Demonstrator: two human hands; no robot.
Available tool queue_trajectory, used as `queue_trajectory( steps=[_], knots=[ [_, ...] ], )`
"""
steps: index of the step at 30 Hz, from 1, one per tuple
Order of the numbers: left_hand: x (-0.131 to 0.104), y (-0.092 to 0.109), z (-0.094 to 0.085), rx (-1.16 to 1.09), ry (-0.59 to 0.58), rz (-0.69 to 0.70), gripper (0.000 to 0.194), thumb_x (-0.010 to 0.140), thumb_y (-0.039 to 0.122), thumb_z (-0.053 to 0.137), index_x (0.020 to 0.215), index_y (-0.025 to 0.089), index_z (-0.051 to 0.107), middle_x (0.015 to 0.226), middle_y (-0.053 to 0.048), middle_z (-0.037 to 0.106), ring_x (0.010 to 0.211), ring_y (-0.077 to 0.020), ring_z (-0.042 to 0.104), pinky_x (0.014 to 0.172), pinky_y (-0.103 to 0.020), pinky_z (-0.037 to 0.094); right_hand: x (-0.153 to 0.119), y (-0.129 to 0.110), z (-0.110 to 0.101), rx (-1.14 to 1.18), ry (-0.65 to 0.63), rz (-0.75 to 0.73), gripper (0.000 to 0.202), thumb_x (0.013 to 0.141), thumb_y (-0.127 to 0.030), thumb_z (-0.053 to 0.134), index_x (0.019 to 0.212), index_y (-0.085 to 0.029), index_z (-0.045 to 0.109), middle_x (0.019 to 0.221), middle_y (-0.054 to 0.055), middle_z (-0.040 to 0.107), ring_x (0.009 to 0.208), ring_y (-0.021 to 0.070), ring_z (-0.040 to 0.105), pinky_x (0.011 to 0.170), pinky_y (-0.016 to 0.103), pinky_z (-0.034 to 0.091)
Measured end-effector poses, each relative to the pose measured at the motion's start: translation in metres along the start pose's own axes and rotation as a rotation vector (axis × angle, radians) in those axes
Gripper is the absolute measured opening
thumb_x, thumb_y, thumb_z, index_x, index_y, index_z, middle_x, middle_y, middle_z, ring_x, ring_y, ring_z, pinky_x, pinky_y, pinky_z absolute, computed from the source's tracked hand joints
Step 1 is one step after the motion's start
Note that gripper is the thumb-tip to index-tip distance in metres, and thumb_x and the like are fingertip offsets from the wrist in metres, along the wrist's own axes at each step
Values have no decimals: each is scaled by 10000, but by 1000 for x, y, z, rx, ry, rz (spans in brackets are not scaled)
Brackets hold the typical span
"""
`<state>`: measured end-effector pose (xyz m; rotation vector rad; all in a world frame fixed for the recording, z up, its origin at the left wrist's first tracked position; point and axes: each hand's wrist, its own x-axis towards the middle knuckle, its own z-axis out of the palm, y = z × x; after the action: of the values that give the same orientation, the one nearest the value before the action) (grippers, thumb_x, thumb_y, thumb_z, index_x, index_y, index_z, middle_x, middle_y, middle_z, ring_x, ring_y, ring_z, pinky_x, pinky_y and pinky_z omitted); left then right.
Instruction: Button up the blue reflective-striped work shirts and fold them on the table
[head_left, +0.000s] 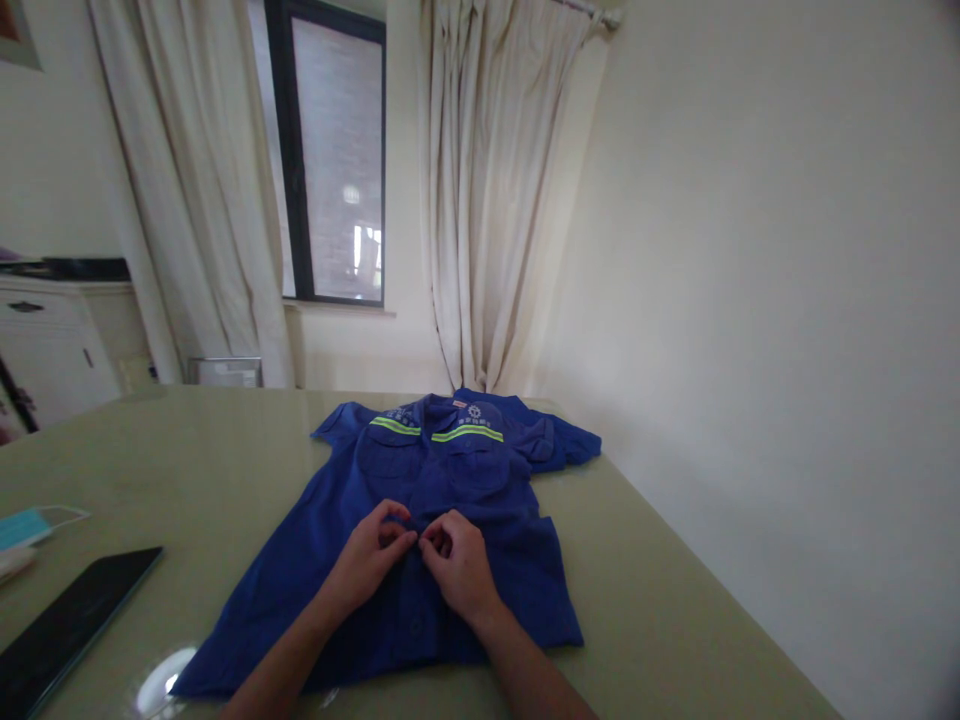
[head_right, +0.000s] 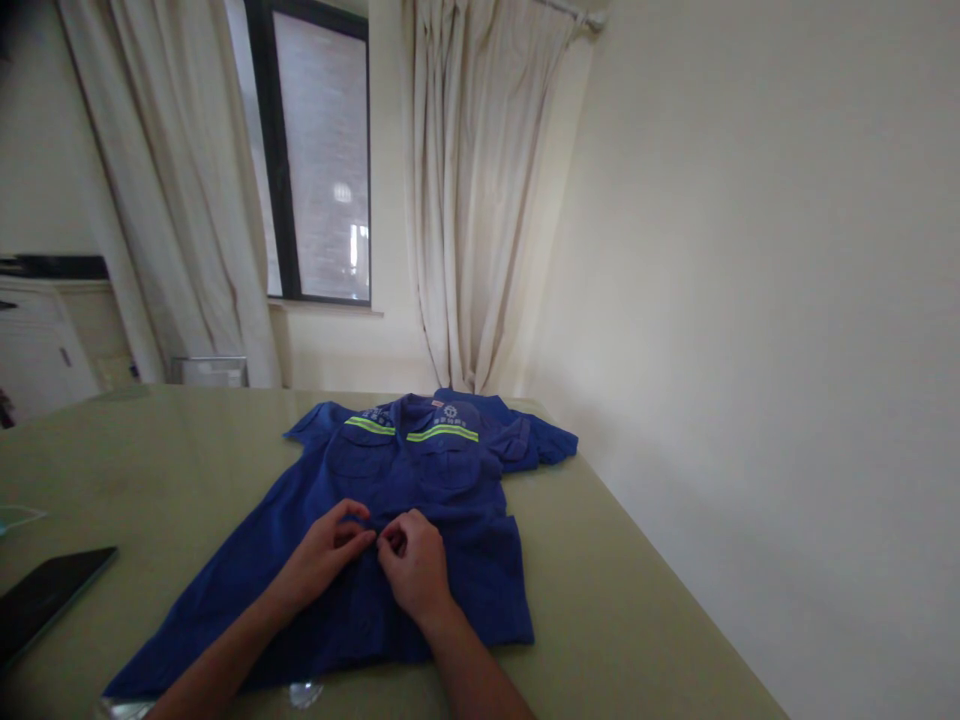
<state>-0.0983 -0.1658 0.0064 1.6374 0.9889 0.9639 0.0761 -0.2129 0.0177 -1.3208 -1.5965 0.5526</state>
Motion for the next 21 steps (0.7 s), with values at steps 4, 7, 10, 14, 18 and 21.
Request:
queue_trajectory(
  steps=[4,7,10,14,18,21],
  knots=[
    [0,6,-8,-7,-39,47,360,777,476,754,933,231,542,687,59,643,636,-155,595,604,-244,421,0,-3,1,82,39,9,50,779,-149,655,756,-182,684,705,-30,579,611,111,510,585,214,386],
    [-4,11,-6,158,-28,148,211,836,369,708,871,236,547,756,44,645,716,-161,614,676,-258,467,0,-1,4,158,53,89,46,772,-187,651,755,-172,692,656,-30,580,587,115,496,567,221,379],
    [-9,10,0,435,-18,236,47,890,250,624,934,253,608,841,22,687,791,-177,652,739,-278,491,3,6,6,230,27,162,80,751,-229,658,738,-164,703,610,-31,579,566,116,481,548,229,350],
    [-13,6,5,731,27,447,230,944,210,562,1135,296,658,1048,-14,743,980,-215,691,905,-341,517,9,16,8,430,-6,316,141,687,-311,704,675,-172,684,563,-43,560,530,104,437,518,233,313],
    [-15,10,7,848,60,532,239,971,236,536,1142,302,689,1038,-22,754,973,-235,701,912,-369,533,13,19,6,539,-70,460,208,659,-384,720,685,-180,688,488,-74,479,439,85,338,455,242,240],
    [-14,13,6,708,43,438,210,996,314,516,1077,285,707,1027,-19,754,983,-227,702,921,-349,525,12,17,0,462,-69,409,206,724,-383,692,704,-178,702,528,-47,536,473,106,421,481,245,307]
  ],
)
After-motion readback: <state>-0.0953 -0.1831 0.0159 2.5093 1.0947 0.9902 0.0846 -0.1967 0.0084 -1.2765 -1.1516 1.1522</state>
